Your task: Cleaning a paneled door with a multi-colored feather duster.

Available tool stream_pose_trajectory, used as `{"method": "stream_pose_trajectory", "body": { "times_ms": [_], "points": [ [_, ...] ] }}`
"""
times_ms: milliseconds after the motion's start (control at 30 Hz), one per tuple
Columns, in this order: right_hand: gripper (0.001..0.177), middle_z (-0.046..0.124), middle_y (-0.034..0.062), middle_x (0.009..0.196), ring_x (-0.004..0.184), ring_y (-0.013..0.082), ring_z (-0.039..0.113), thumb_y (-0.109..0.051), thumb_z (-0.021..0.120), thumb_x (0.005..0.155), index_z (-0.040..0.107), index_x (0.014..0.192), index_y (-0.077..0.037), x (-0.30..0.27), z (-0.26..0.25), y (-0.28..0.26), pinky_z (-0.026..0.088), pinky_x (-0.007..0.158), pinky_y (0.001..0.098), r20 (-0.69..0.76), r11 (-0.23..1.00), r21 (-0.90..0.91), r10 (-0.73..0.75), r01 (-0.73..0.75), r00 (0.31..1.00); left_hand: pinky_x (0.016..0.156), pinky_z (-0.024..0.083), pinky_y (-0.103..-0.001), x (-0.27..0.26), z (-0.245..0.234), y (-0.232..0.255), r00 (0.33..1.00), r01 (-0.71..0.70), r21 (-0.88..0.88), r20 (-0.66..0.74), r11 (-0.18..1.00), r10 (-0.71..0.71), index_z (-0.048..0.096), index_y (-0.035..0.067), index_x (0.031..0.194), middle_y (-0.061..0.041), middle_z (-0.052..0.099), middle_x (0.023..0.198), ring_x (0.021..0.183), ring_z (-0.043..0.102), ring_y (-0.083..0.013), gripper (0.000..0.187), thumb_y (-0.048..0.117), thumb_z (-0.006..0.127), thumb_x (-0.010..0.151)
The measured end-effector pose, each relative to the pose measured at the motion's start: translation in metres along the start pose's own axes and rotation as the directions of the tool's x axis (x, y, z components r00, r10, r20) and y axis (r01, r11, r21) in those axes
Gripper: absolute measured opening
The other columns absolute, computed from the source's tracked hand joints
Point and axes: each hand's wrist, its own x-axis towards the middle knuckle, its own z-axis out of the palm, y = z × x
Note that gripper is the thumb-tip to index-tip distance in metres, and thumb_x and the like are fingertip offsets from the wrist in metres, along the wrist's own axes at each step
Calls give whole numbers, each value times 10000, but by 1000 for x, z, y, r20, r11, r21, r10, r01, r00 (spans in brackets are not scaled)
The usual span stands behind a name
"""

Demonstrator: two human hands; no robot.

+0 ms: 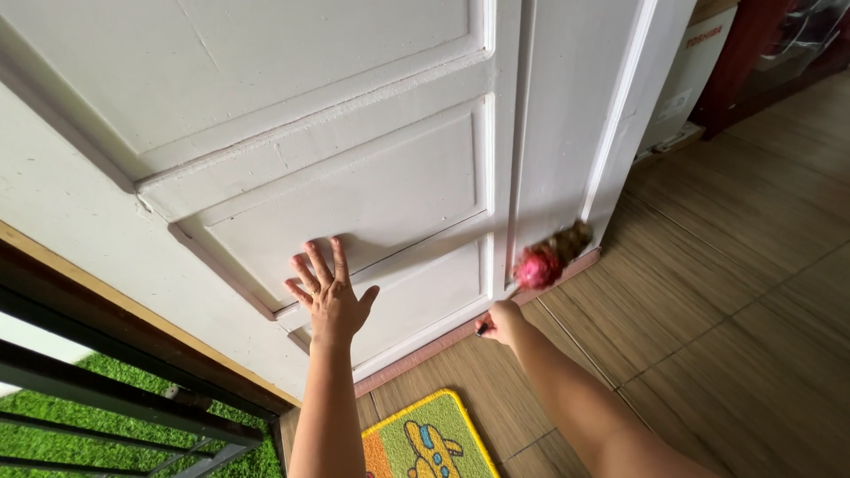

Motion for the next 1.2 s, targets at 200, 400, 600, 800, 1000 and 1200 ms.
{"method": "stream_pose_trajectory", "body": {
  "times_ms": [200, 400, 600, 800, 1000, 1200],
  "points": [
    [414, 576, 184, 934, 679, 258, 607, -37, 422, 1023, 278, 1412, -35, -44, 4, -25, 586, 683, 429, -99, 981, -190, -59, 40, 993, 1181, -66, -713, -2, -1, 2, 1000, 1, -6, -4, 1000, -1, -18, 279, 1631, -221, -120, 1687, 1524, -178, -466, 1226, 609, 780, 759],
    [192, 643, 134, 928, 706, 220, 610, -125, 461, 1019, 485, 1192, -47, 37, -11, -10, 543, 696, 370, 184, 374, -815, -557, 443, 810, 1188, -72, -702, -3, -4, 1, 1000, 11, -7, 8, 1000, -11, -14, 293, 1633, -205, -112, 1694, 1527, -182, -449, 1228, 612, 782, 754],
    [248, 719, 150, 864, 732, 261, 674, -168, 472, 1028, 704, 1025, -80, 36, -38, -65, 553, 709, 431, 530, -75, -797, -562, 599, 635, 1189, -82, -693, -3, 0, -3, 1000, -6, -7, -8, 1000, 6, 0, 305, 1632, -200, -101, 1697, 1532, -179, -439, 1223, 607, 788, 748],
    [273, 731, 166, 946, 812, 284, 711, -218, 525, 997, 691, 1184, -110, 35, -80, -106, 592, 756, 439, 557, -166, -803, -552, 572, 621, 1181, -86, -701, -2, -2, -2, 1000, 1, 9, 14, 1000, -1, -3, 290, 1627, -216, -105, 1689, 1525, -181, -451, 1218, 618, 783, 756],
    [342, 728, 146, 985, 918, 259, 698, -327, 475, 1057, 681, 1276, -162, -57, -93, -156, 549, 880, 424, 353, -66, -919, -576, 388, 738, 1176, -75, -714, 0, 5, -5, 1000, -15, -3, -11, 1000, 15, -7, 268, 1634, -235, -98, 1684, 1523, -166, -475, 1224, 613, 776, 759],
    [325, 741, 88, 1005, 921, 234, 692, -338, 495, 1084, 734, 1084, -119, -13, -117, -163, 573, 870, 429, 421, -63, -865, -633, 498, 650, 1166, -55, -729, 1, 11, -3, 999, -19, 14, -49, 1000, 20, -2, 240, 1639, -276, -69, 1680, 1523, -139, -510, 1219, 618, 762, 767]
  ]
}}
